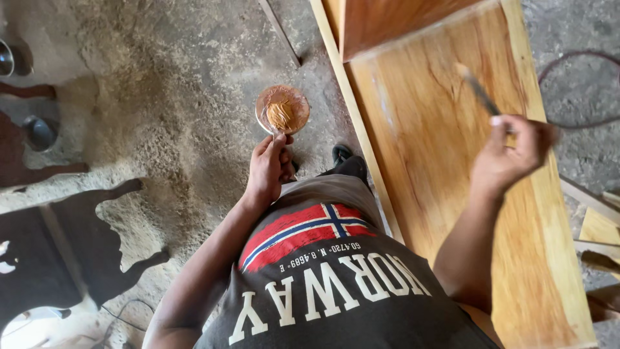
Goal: The person holds a bowl of wood filler in one hand and uses a small spatula to scoop filler and press it into seams and gaps on a wooden shelf unit. They work along the edges and corners of the furniture, spreading filler over visible joints and moving to new sections as they finish each one.
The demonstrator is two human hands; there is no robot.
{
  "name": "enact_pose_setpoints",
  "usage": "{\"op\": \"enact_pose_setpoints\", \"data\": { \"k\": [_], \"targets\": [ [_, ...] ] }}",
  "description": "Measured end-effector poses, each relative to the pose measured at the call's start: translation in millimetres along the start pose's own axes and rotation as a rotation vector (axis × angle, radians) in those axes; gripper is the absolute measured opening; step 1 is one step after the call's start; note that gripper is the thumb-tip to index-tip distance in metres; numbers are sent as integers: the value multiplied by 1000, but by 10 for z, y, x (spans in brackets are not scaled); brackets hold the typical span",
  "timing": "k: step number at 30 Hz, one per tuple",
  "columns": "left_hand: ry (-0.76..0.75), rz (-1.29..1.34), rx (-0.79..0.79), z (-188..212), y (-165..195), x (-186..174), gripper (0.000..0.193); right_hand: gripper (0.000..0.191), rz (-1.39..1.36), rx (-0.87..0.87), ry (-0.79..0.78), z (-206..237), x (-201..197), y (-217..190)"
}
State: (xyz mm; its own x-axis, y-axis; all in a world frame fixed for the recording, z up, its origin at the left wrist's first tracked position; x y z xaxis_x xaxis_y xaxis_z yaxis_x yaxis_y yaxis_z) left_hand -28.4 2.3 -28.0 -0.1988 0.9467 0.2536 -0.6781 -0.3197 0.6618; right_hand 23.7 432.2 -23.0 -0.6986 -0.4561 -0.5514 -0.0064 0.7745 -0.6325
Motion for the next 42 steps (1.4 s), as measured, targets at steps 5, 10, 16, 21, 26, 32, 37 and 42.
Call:
{"op": "enact_pose_setpoints", "data": {
  "k": [5,10,16,21,26,32,37,42],
  "targets": [
    [-56,-56,-45,94,30,-18,22,13,-638,598,70,613,468,147],
    [-68,-110,4,138,-25,33,23,19,-1277,1271,19,1080,651,583],
    [-25,-116,116,71,-42,-55,22,23,-621,1015,-543,1251,723,644],
    [15,-115,88,79,39,-142,15,61,-93,648,-663,951,882,226],
    [14,-21,11,144,140,-160,23,60,57,535,-661,773,1148,57],
    [-42,-50,23,182,171,-198,17,62,-92,639,-508,780,1273,219],
    [-32,-126,48,174,175,-256,17,57,70,389,-497,738,1396,131],
    [-77,-33,30,155,152,-156,24,46,-355,436,-428,725,1287,29]
  ]
}}
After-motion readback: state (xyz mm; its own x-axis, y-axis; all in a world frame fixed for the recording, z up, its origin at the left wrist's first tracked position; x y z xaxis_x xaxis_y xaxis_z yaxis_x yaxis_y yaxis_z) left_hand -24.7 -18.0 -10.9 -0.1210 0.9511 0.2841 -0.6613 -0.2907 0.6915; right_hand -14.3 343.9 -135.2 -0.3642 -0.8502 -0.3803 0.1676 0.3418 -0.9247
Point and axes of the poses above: each hand's wrist, its own z-axis away from the middle knuckle, its own x-axis out of the palm, y = z × x, the point moved 4 cm from there along -z, towards the middle knuckle, and after that the axes turned 1 degree about y, right-handed, at the moved point
